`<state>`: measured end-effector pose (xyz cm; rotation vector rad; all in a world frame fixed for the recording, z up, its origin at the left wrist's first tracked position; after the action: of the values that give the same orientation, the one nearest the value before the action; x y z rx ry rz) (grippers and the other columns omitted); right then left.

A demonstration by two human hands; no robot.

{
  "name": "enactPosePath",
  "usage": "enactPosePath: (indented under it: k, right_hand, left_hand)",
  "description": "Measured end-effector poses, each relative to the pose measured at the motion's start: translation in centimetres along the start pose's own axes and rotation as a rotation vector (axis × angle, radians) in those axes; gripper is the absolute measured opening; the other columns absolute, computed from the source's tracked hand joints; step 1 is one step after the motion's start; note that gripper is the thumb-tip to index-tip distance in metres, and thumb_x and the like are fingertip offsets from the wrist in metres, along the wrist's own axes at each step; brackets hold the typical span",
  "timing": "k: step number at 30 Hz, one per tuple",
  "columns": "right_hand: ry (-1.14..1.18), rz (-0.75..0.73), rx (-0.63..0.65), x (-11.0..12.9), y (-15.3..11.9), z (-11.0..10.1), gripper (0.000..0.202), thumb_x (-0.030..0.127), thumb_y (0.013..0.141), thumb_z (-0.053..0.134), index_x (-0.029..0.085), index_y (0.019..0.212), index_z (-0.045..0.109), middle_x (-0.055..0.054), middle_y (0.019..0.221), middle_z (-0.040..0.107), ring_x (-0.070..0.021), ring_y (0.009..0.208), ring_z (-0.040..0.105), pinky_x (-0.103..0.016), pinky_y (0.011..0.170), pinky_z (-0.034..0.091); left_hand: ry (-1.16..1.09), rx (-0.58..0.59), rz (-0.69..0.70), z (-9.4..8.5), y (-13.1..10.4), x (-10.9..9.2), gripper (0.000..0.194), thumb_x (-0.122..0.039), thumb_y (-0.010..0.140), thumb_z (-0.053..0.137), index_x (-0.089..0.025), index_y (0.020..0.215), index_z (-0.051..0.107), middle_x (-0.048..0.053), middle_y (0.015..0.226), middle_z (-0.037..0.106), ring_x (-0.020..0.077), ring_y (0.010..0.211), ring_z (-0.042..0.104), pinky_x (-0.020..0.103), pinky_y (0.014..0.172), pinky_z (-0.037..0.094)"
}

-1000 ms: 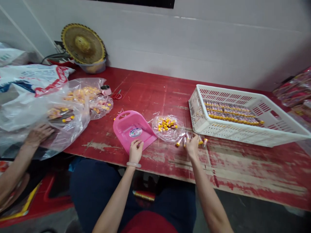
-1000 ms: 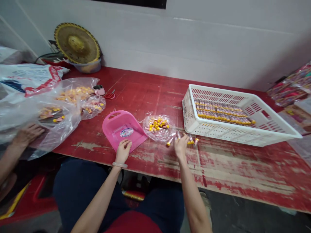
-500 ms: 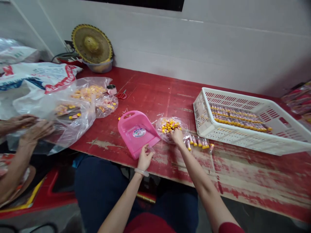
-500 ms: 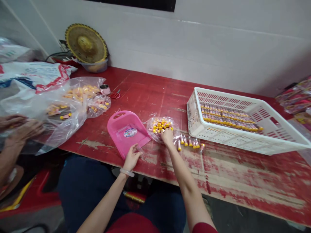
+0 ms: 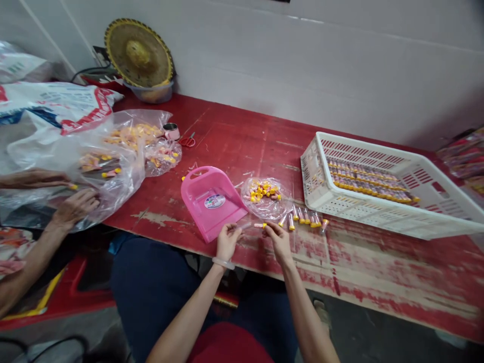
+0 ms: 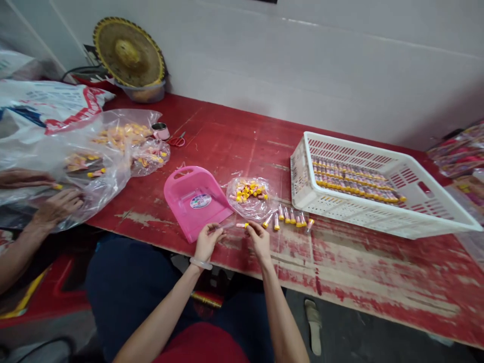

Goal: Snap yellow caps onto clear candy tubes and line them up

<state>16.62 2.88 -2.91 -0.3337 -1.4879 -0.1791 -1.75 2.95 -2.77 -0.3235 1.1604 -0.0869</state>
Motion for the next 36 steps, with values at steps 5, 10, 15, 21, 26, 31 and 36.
enactPosePath:
  k: [5, 10, 15, 21, 26, 31, 36]
  right_hand:
    - [0.148, 0.068, -0.02, -0.5, -1.5, 0.5, 0.041, 0.041, 0.068, 0.079, 0.017, 0.1, 0.073, -0.004, 0.075, 0.071, -0.0167, 0.066, 0.064, -0.032, 0.065, 0.053]
    - [0.121, 0.067, 0.104, -0.1, -2.0, 1.6, 0.038, 0.04, 0.071, 0.077, 0.019, 0.102, 0.074, -0.005, 0.085, 0.073, -0.017, 0.072, 0.065, -0.033, 0.074, 0.051]
    - [0.077, 0.009, 0.122, 0.6, -2.8, 2.3, 0.033, 0.039, 0.073, 0.074, 0.023, 0.102, 0.074, -0.004, 0.093, 0.072, -0.0165, 0.076, 0.064, -0.034, 0.079, 0.049]
    - [0.082, 0.025, 0.147, 1.2, -2.8, 1.9, 0.031, 0.037, 0.07, 0.076, 0.022, 0.097, 0.076, -0.003, 0.087, 0.071, -0.0166, 0.076, 0.063, -0.034, 0.079, 0.049]
    - [0.144, 0.091, 0.095, 1.2, -2.4, 1.7, 0.033, 0.037, 0.063, 0.082, 0.02, 0.092, 0.076, -0.004, 0.08, 0.072, -0.0161, 0.067, 0.063, -0.034, 0.072, 0.05]
    - [0.188, 0.071, 0.067, 0.7, -2.5, 1.7, 0.027, 0.036, 0.065, 0.081, 0.019, 0.084, 0.075, -0.003, 0.077, 0.072, -0.0172, 0.069, 0.064, -0.033, 0.072, 0.052]
    - [0.136, 0.049, 0.092, 0.5, -3.1, 2.1, 0.021, 0.035, 0.069, 0.079, 0.019, 0.083, 0.076, -0.004, 0.081, 0.073, -0.018, 0.076, 0.064, -0.032, 0.077, 0.05]
  left_hand:
    - [0.048, 0.055, -0.043, -0.2, -0.7, -0.6, 0.044, -0.039, 0.063, 0.08, -0.013, 0.092, 0.059, 0.002, 0.087, 0.064, 0.0129, 0.067, 0.066, 0.037, 0.075, 0.06]
    - [0.014, 0.097, -0.13, 0.1, -1.3, -1.3, 0.047, -0.041, 0.063, 0.081, -0.011, 0.096, 0.062, 0.003, 0.08, 0.067, 0.0147, 0.069, 0.069, 0.03, 0.072, 0.06]
    - [0.132, 0.139, -0.246, 0.4, -2.0, -1.3, 0.05, -0.06, 0.068, 0.07, -0.012, 0.079, 0.058, 0.002, 0.061, 0.064, 0.0124, 0.046, 0.061, 0.022, 0.043, 0.051]
    - [0.116, 0.15, -0.187, 0.4, -2.2, -1.0, 0.052, -0.059, 0.067, 0.071, -0.013, 0.087, 0.057, 0.0, 0.061, 0.062, 0.012, 0.049, 0.062, 0.022, 0.046, 0.05]
    - [0.164, 0.199, 0.024, 0.5, -2.2, -0.7, 0.046, -0.049, 0.07, 0.074, -0.014, 0.097, 0.06, 0.004, 0.084, 0.067, 0.0159, 0.073, 0.068, 0.03, 0.07, 0.056]
    - [0.213, 0.195, 0.089, 0.3, -2.3, -0.8, 0.039, -0.042, 0.071, 0.075, -0.016, 0.095, 0.062, 0.005, 0.094, 0.067, 0.0166, 0.085, 0.067, 0.029, 0.079, 0.054]
    - [0.138, 0.199, -0.227, -0.3, -2.1, -0.3, 0.056, -0.061, 0.079, 0.058, -0.012, 0.107, 0.057, 0.006, 0.078, 0.067, 0.0132, 0.056, 0.063, 0.025, 0.052, 0.05]
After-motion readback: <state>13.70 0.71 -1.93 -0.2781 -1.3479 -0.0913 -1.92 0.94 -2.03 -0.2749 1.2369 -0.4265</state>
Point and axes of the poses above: each hand's wrist, its own y-axis towards the middle knuckle, its own z-axis out of the palm, x = y × z, the point moved 1 cm from there along y, towards the middle knuckle
